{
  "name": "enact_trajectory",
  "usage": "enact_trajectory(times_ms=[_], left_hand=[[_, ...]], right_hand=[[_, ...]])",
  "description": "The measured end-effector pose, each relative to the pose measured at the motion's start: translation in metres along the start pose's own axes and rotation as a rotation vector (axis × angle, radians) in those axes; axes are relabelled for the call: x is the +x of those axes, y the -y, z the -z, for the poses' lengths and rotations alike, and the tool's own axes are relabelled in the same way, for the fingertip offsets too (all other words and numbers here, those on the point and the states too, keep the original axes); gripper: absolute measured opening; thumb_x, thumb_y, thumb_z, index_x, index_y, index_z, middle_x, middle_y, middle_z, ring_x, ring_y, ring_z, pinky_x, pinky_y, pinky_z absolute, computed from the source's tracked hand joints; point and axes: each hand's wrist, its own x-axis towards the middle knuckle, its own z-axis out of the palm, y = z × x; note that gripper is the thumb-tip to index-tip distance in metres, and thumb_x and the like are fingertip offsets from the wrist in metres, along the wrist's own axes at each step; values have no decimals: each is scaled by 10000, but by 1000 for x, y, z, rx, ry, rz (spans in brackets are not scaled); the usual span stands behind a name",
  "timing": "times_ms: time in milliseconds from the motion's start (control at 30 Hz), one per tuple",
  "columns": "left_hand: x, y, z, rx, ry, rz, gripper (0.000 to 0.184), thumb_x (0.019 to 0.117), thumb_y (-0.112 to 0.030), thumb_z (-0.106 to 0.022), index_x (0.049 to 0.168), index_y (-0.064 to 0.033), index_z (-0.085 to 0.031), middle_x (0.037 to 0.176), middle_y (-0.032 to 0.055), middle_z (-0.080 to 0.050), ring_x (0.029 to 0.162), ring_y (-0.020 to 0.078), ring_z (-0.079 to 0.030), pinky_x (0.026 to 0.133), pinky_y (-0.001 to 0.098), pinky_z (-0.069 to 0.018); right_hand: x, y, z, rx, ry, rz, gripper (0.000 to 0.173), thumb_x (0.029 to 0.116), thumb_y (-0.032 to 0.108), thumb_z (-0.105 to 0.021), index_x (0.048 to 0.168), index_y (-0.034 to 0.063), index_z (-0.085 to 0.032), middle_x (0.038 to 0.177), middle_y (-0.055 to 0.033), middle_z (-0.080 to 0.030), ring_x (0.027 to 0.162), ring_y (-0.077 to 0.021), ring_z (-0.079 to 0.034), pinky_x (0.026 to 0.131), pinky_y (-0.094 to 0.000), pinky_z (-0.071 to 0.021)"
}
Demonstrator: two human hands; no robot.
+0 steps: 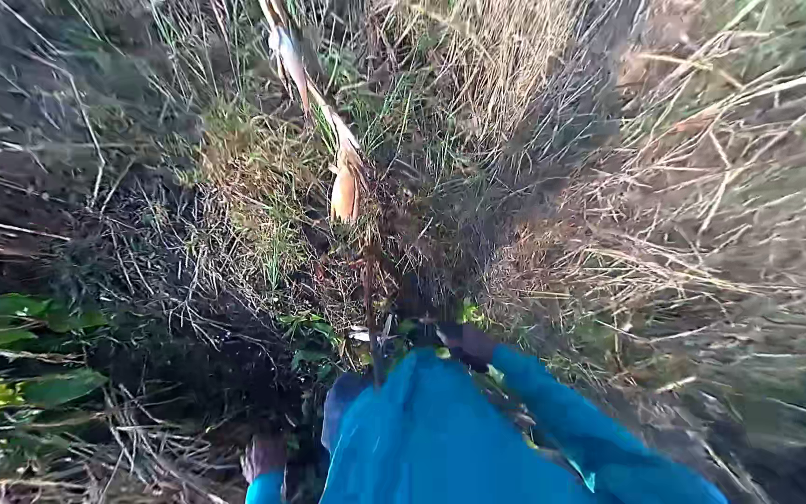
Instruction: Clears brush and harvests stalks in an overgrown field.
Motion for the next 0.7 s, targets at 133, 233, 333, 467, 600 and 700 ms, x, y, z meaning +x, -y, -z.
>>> enact_trajectory(times_ms=[133, 233, 333, 467, 600, 700], left_hand=[[33, -175, 61, -263, 283, -365, 421, 1082, -270, -530, 1375, 22, -609, 1268, 259, -684, 1170, 420, -673, 1052, 600, -493], [27, -257, 41, -288, 408, -811, 339, 1078, -257, -544, 1273, -15, -680, 1199, 196, -718, 1078, 343, -714, 991, 564, -552], [22, -313, 4, -141, 741, -1088, 305, 1068, -220, -549, 1232, -28, -720, 1213, 179, -724, 1155, 317, -690, 1069, 538, -506], [8, -336, -38, 164, 1119, -1122, 418, 1083, -362, -518, 1334, -68, -677, 1278, 192, -697, 1218, 347, -654, 1091, 595, -466], [-3, -341, -31, 183, 1197, -1258, 279, 1020, -205, -632, 1175, 5, -730, 1188, 219, -712, 1160, 377, -662, 1051, 598, -480], [-4, -339, 7, 74, 1299, -1266, 147, 1000, -77, -624, 1027, 26, -727, 1023, 173, -720, 973, 285, -689, 915, 507, -550]], right_hand=[[-3, -51, -15, -166, -49, -66, 401, 1006, 346, -673, 1174, -18, -665, 932, -168, -700, 791, -265, -685, 781, -492, -587], [-27, -83, -41, -100, -117, -10, 368, 975, 265, -732, 1201, -17, -664, 992, -218, -716, 869, -341, -714, 835, -570, -589], [-38, -112, -62, 8, -154, 2, 335, 985, 241, -718, 1224, 12, -664, 1031, -181, -725, 904, -297, -723, 866, -537, -600], [-40, -136, -96, 123, -243, -115, 369, 953, 253, -755, 1222, 19, -662, 1011, -215, -721, 872, -357, -719, 815, -595, -592], [-35, -136, -104, 198, -339, -186, 350, 981, 272, -724, 1228, 27, -685, 1070, -229, -723, 967, -385, -713, 891, -624, -561], [-35, -120, -93, 289, -341, -247, 350, 1003, 275, -692, 1205, -11, -686, 1085, -233, -717, 1012, -364, -701, 956, -601, -533]])
